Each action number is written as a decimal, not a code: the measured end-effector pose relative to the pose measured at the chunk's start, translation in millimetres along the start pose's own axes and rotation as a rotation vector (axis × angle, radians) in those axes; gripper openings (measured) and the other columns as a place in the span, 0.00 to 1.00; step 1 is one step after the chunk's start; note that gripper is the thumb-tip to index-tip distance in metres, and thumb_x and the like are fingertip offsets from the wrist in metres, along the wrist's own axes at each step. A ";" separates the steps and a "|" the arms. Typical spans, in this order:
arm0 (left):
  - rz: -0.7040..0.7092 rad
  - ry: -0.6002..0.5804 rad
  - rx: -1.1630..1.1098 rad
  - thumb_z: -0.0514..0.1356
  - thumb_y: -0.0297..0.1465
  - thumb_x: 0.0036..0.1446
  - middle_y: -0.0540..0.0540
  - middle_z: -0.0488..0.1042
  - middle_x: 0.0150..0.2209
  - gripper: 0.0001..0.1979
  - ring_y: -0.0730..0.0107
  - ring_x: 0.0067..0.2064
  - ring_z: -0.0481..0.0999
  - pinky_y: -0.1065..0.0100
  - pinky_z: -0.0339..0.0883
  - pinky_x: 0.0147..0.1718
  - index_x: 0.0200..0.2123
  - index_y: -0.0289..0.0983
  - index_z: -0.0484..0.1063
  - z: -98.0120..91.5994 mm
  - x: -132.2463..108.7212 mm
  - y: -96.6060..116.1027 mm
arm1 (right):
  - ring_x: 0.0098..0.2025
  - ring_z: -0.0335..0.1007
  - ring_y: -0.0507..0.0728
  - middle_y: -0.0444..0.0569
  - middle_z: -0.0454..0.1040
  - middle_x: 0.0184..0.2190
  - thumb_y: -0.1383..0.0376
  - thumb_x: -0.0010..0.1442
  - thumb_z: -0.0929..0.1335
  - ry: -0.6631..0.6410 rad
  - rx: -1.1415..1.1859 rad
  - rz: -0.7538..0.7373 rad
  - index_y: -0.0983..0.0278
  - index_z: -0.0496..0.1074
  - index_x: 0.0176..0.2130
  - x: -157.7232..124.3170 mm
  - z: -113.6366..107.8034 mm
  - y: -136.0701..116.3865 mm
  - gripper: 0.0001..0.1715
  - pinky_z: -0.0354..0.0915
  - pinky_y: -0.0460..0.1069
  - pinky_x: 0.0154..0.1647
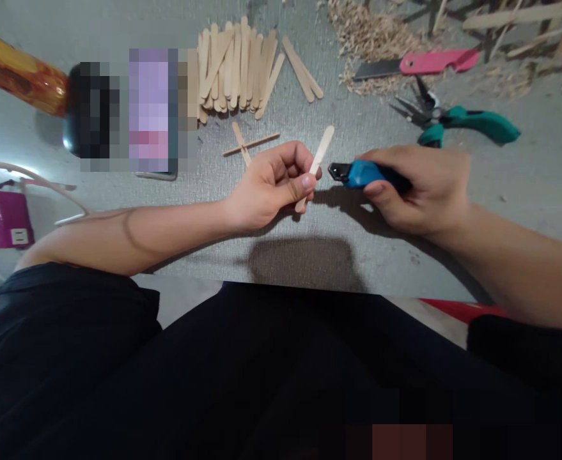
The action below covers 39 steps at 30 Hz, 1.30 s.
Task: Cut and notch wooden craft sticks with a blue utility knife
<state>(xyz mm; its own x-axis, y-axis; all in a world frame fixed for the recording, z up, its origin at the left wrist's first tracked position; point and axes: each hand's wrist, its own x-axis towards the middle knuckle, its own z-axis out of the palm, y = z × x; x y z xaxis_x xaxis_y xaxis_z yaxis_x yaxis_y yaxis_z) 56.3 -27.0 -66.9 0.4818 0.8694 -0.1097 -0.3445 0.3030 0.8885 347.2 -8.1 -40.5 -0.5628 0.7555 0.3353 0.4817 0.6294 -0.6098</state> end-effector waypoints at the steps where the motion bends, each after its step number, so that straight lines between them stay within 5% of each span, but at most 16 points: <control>1: 0.001 -0.003 0.002 0.86 0.58 0.57 0.55 0.78 0.29 0.35 0.73 0.24 0.78 0.69 0.73 0.22 0.39 0.43 0.70 -0.3 -0.1 0.0 | 0.43 0.90 0.66 0.57 0.93 0.44 0.42 0.83 0.70 -0.002 0.000 0.004 0.59 0.89 0.55 0.4 0.2 -0.7 0.27 0.70 0.57 0.43; 12: 0.016 0.004 -0.044 0.86 0.55 0.58 0.55 0.77 0.29 0.34 0.75 0.23 0.77 0.70 0.74 0.22 0.39 0.43 0.70 0.2 1.0 -3.3 | 0.38 0.87 0.66 0.51 0.90 0.38 0.40 0.84 0.68 -0.056 0.008 0.029 0.51 0.87 0.54 2.7 -3.5 -5.4 0.25 0.72 0.59 0.41; 33: -0.013 -0.024 -0.012 0.84 0.57 0.61 0.55 0.78 0.30 0.33 0.73 0.25 0.78 0.69 0.73 0.24 0.41 0.44 0.70 -4.1 2.5 -1.7 | 0.31 0.77 0.60 0.47 0.81 0.31 0.42 0.87 0.67 -0.052 0.011 -0.008 0.53 0.86 0.51 5.4 -5.0 -7.1 0.25 0.65 0.57 0.35; 39: -0.005 -0.079 0.047 0.85 0.59 0.58 0.55 0.76 0.29 0.37 0.72 0.24 0.80 0.67 0.79 0.25 0.36 0.43 0.66 -1.7 1.1 0.8 | 0.29 0.78 0.62 0.45 0.80 0.30 0.35 0.86 0.64 -0.130 0.022 0.038 0.47 0.87 0.53 2.2 -8.4 -4.6 0.31 0.69 0.57 0.34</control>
<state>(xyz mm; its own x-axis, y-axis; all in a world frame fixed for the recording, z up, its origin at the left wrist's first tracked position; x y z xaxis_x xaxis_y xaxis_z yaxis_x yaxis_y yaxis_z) 55.1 -25.1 -67.0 0.5458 0.8340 -0.0804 -0.3044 0.2868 0.9084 349.4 -7.8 -30.9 -0.6275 0.7481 0.2161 0.4908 0.5954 -0.6361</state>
